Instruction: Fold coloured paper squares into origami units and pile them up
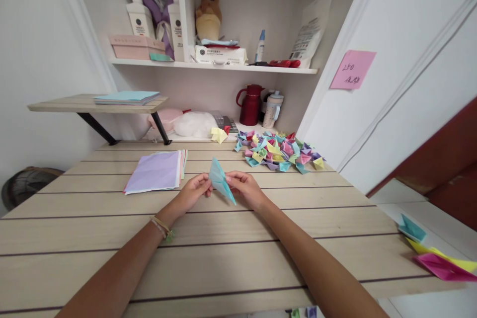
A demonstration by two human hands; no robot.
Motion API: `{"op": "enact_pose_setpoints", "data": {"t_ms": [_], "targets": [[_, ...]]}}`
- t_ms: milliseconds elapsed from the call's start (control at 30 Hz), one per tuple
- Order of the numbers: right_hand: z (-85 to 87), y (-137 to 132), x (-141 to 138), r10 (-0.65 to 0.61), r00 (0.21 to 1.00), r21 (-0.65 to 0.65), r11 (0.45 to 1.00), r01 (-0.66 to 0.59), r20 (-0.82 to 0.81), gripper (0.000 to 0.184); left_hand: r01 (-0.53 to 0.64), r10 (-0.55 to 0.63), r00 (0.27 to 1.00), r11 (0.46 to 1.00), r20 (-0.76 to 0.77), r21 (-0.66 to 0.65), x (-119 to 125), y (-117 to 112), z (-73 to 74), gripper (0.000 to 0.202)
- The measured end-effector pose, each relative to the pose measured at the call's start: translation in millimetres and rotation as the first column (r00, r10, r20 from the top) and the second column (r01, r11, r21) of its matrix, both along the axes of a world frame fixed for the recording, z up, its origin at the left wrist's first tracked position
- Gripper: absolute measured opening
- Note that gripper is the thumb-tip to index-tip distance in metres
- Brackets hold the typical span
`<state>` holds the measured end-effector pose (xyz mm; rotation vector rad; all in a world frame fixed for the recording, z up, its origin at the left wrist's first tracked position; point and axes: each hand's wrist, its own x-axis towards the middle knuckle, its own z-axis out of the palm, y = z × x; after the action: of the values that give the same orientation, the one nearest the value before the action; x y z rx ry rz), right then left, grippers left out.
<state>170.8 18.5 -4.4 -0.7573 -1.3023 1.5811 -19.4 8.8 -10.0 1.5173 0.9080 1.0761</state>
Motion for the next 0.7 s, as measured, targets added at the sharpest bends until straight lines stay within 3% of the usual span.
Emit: {"op": "enact_pose_setpoints", "data": {"t_ms": [467, 600, 700], "targets": [[-0.6, -0.4, -0.2, 0.03, 1.0, 0.012, 0.999, -0.03, 0.002, 0.03, 0.003, -0.003, 1.0, 1.0, 0.019, -0.011, -1.1, 2.2, -2.0, 0.021], [-2.4, 3.0, 0.9, -0.13, 0.989, 0.142, 0.982, 0.12, 0.063, 0.027, 0.004, -0.004, 1.0, 1.0, 0.03, -0.017, -3.0, 5.2, -5.9, 0.023], [-4.4, 4.1, 2.4, -0.174, 0.978, 0.272, 0.952, 0.137, 0.119, 0.03, 0.002, -0.002, 1.0, 1.0, 0.008, -0.014, -2.7, 5.6, -5.6, 0.025]]}}
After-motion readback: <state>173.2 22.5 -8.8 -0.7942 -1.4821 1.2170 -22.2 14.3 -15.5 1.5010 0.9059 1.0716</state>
